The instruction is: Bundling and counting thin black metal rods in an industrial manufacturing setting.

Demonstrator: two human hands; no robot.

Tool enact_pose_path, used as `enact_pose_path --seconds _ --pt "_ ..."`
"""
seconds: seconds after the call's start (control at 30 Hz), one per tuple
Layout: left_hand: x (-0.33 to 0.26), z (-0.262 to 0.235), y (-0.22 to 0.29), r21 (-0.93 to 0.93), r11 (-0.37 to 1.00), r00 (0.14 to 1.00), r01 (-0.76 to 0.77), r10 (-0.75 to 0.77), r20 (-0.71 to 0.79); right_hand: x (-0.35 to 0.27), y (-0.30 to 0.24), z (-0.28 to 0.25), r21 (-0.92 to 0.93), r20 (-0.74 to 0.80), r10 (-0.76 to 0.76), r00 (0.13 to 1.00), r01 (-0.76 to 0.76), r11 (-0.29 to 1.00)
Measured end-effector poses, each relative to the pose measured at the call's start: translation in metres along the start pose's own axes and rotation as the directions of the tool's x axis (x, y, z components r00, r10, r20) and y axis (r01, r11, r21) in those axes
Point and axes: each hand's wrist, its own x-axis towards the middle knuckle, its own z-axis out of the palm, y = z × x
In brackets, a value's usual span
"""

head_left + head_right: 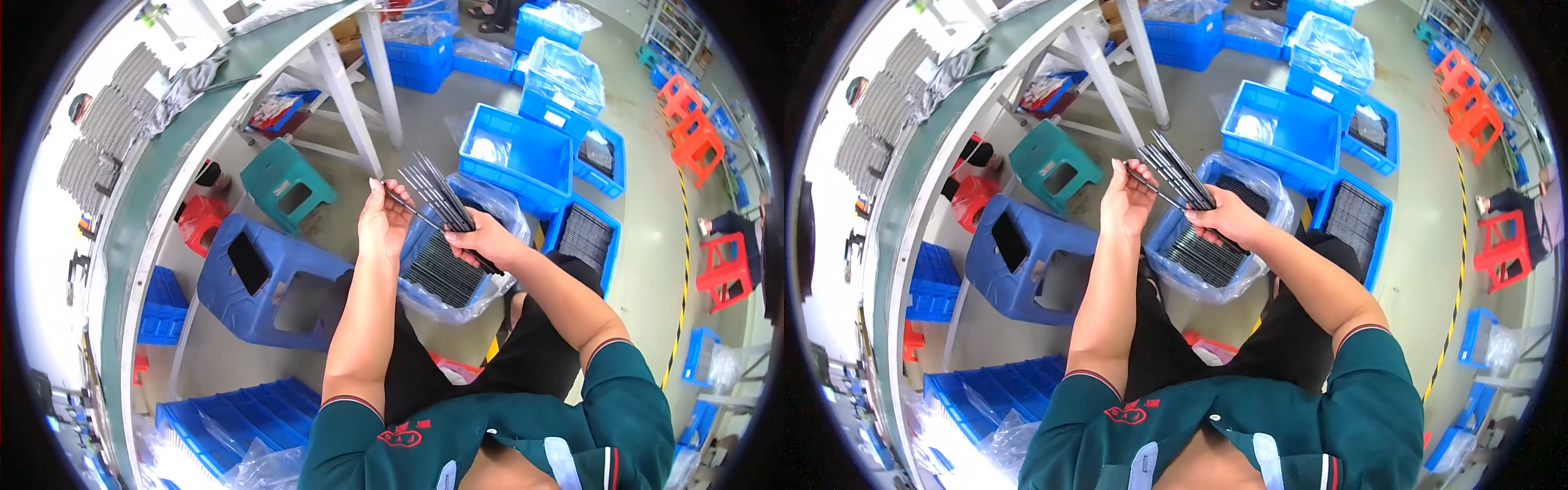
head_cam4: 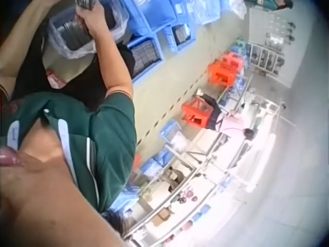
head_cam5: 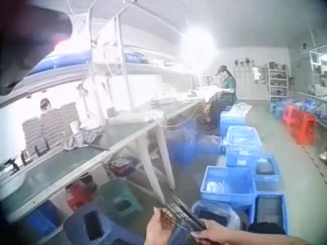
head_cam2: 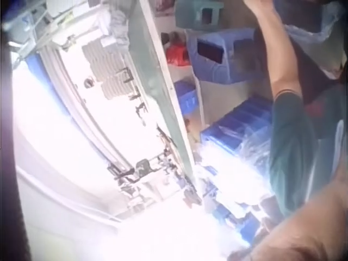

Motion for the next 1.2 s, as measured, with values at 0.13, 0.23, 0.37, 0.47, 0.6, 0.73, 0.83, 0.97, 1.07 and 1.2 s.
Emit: enact_pose_path --seconds 0.13,0.23,0.37,0.47,0.6,0.73,0.83,0.97,1.07,1.2 --pt "0.010 0.004 -0.009 0.095 0.995 0.998 -0.003 0.010 -0.068 -0.006 0.002 -0.007 0.019 -0.035 -0.006 0.999 0.007 1.000" --pt "-0.004 0.009 -0.016 0.236 0.971 0.993 0.026 0.002 -0.115 -0.012 0.000 -0.006 0.058 -0.081 0.013 0.997 -0.009 0.998" --pt "-0.006 0.007 -0.029 0.305 0.952 0.998 -0.025 0.007 0.057 -0.001 0.004 -0.007 0.097 -0.079 -0.007 0.997 0.014 0.995" --pt "-0.012 0.012 -0.053 0.410 0.911 0.987 0.048 -0.107 0.123 0.006 0.004 -0.013 0.238 -0.098 -0.027 0.995 0.050 0.970" --pt "-0.010 0.008 -0.059 0.401 0.913 0.993 0.079 -0.106 0.045 0.012 0.001 -0.010 0.248 -0.186 -0.018 0.982 0.064 0.967" --pt "-0.012 0.012 -0.051 0.455 0.888 0.998 0.060 -0.054 -0.027 0.025 0.016 -0.028 -0.080 -0.360 -0.122 0.925 0.100 0.992" --pt "-0.022 0.005 -0.041 0.584 0.800 0.986 0.138 -0.165 -0.007 0.032 0.009 -0.027 0.136 -0.334 -0.098 0.937 0.150 0.979" --pt "-0.036 0.007 -0.056 0.625 0.731 0.929 0.273 -0.370 0.028 0.025 0.001 -0.030 0.264 -0.288 -0.096 0.953 0.175 0.948" --pt "-0.038 0.003 -0.058 0.695 0.677 0.890 0.243 -0.441 0.119 0.027 0.007 -0.031 0.216 -0.316 -0.145 0.938 0.220 0.951" --pt "-0.050 -0.001 -0.051 0.840 0.467 0.759 0.275 -0.642 0.109 0.029 -0.010 -0.064 0.217 -0.578 -0.171 0.798 0.352 0.911"
